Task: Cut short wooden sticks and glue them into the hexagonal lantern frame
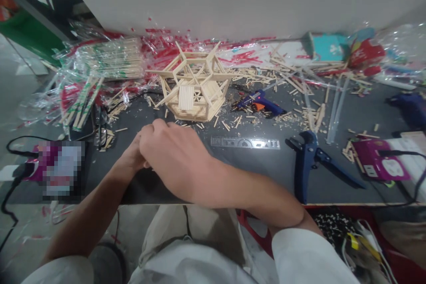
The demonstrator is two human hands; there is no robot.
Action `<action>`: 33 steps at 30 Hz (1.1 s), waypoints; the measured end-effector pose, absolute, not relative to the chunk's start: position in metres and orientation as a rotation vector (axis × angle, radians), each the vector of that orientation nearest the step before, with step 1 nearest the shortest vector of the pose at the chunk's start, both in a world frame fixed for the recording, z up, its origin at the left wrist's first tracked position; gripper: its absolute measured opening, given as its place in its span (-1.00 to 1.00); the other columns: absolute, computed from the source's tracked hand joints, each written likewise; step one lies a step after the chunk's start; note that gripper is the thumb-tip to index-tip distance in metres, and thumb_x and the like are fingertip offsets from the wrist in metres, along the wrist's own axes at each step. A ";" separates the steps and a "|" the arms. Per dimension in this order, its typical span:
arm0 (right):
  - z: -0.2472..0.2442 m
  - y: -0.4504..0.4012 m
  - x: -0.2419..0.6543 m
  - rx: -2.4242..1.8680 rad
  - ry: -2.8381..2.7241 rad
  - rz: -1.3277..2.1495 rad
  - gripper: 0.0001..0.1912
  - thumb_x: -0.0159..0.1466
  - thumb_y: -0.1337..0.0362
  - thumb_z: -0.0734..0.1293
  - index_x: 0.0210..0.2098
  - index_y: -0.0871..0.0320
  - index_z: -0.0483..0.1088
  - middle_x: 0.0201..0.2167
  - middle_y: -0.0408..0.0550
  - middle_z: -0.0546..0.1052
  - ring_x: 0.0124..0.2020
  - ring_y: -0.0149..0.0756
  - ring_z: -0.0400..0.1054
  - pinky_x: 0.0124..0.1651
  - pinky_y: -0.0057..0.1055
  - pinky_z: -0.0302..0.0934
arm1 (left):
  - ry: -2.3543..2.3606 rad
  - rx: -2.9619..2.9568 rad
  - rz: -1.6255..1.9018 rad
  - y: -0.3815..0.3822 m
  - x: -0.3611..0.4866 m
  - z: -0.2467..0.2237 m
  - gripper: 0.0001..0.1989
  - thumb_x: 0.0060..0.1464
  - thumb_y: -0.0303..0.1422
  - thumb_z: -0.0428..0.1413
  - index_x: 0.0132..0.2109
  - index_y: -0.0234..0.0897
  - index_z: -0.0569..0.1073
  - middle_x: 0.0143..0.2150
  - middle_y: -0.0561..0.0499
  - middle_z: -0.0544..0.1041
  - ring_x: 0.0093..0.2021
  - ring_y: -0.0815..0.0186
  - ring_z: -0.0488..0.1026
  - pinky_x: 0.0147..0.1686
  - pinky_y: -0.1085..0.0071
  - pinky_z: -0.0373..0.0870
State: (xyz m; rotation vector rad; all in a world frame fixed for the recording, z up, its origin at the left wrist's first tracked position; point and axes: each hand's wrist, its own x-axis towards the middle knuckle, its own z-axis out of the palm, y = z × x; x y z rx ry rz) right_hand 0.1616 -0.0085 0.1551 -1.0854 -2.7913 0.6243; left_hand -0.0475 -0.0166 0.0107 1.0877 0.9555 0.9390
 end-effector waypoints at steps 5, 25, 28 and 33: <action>0.161 0.029 0.212 -1.350 -2.493 0.323 -0.59 0.17 0.33 0.67 -0.03 0.10 0.59 -0.17 -0.05 0.63 -0.20 -0.09 0.54 -0.03 -0.17 0.40 | 0.830 0.962 0.922 -0.012 -0.040 0.020 -0.47 0.09 0.01 0.51 -0.35 -0.30 0.46 -0.53 0.06 0.58 -0.71 0.52 0.35 -0.73 0.63 0.22; 0.120 0.069 0.200 -1.590 -2.393 0.160 -0.68 0.33 0.04 0.56 -0.03 0.09 0.65 -0.08 0.13 0.59 -0.08 0.07 0.53 -0.09 -0.13 0.39 | 0.933 1.110 0.769 -0.011 -0.037 0.016 -0.47 0.09 0.07 0.48 -0.31 -0.34 0.54 -0.50 0.01 0.57 -0.61 0.51 0.34 -0.64 0.62 0.21; 0.121 0.068 0.199 -1.590 -2.414 0.151 -0.72 0.32 0.07 0.57 -0.07 0.09 0.65 -0.09 0.10 0.59 -0.09 0.03 0.52 -0.11 -0.16 0.38 | 0.935 1.120 0.740 -0.012 -0.036 0.017 -0.46 0.10 0.08 0.46 -0.30 -0.34 0.55 -0.49 0.00 0.57 -0.60 0.51 0.34 -0.64 0.63 0.19; 0.121 0.070 0.199 -1.568 -2.443 0.142 -0.75 0.32 0.12 0.57 -0.09 0.11 0.64 -0.14 0.11 0.57 -0.09 0.04 0.53 -0.10 -0.16 0.37 | 0.928 1.143 0.730 -0.013 -0.037 0.020 -0.48 0.12 0.06 0.45 -0.28 -0.34 0.56 -0.48 0.00 0.57 -0.58 0.51 0.35 -0.62 0.63 0.24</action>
